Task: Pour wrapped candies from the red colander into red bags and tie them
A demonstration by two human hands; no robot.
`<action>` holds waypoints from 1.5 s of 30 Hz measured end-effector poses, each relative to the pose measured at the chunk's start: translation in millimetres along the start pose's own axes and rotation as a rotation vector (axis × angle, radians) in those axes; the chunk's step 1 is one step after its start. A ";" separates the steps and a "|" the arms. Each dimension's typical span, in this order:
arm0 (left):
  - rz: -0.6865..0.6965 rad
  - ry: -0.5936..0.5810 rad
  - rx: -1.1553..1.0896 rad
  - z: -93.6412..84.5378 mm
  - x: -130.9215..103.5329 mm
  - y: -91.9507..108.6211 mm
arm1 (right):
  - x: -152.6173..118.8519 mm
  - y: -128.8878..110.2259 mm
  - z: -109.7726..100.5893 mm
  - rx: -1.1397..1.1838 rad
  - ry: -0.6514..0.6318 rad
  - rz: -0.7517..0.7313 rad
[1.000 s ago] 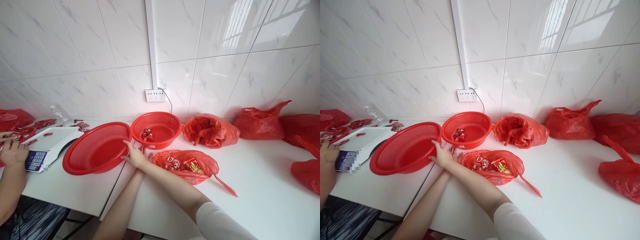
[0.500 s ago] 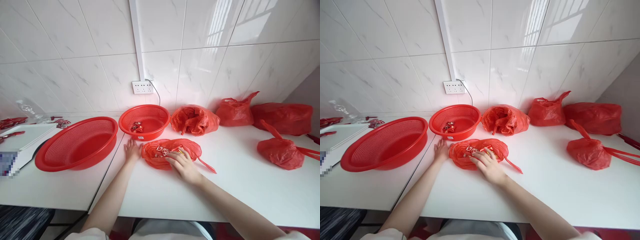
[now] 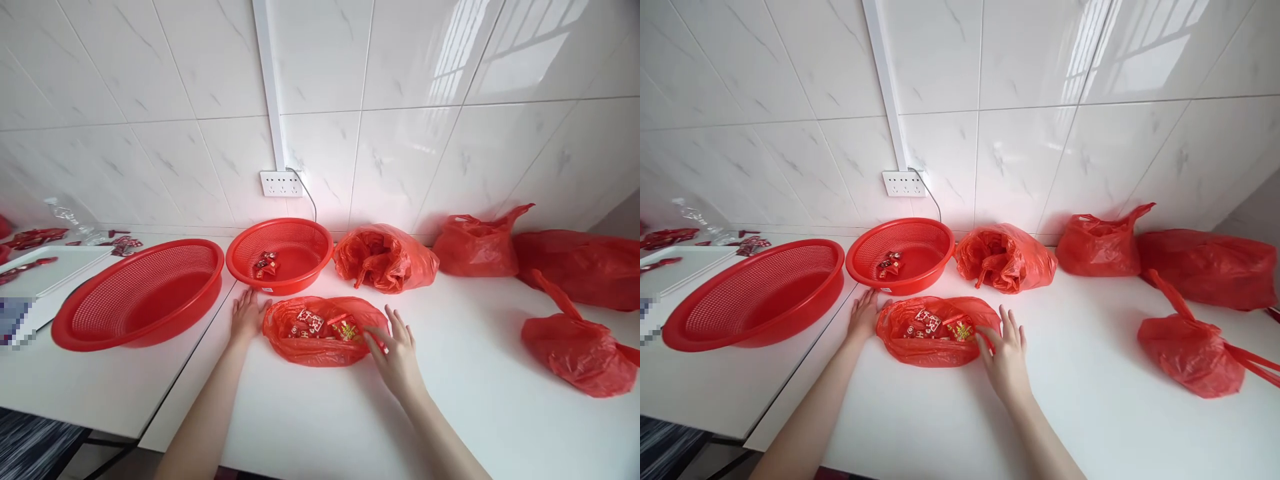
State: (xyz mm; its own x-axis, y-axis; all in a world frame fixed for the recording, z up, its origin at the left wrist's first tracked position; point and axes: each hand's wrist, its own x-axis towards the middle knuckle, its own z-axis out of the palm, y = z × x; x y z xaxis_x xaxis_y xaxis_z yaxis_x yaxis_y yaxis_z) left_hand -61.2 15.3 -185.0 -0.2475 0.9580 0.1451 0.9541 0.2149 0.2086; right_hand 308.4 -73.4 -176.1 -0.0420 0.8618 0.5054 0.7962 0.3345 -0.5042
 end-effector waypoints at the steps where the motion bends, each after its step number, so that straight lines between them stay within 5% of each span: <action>1: 0.002 0.004 -0.005 -0.7 -0.3 -0.4 | -1.8 -2.0 1.9 0.020 -0.015 -0.025; 5: 0.019 0.018 -0.016 -2.0 0.1 -3.5 | -8.6 -5.3 10.9 0.040 -0.022 -0.078; 17: 0.065 -0.007 -0.107 -4.9 -12.6 -16.3 | -11.6 6.1 34.0 0.034 -0.155 0.198; 23: 0.117 0.102 -0.274 -8.6 -26.3 -9.6 | 3.9 17.2 15.5 0.132 0.000 0.295; 32: 0.316 0.100 -0.428 -15.2 -39.7 5.1 | 4.1 22.5 -0.2 0.114 0.155 0.398; 45: 0.328 0.084 -0.530 3.4 -34.2 9.6 | -0.5 69.3 -13.0 0.088 0.150 0.479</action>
State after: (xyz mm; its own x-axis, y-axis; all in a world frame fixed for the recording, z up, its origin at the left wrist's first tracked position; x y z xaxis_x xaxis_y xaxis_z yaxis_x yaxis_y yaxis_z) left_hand -43.0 -14.7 -191.2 0.0108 0.9352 0.3541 0.7746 -0.2318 0.5884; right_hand 371.5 -55.6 -202.2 0.4076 0.8644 0.2945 0.6504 -0.0485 -0.7580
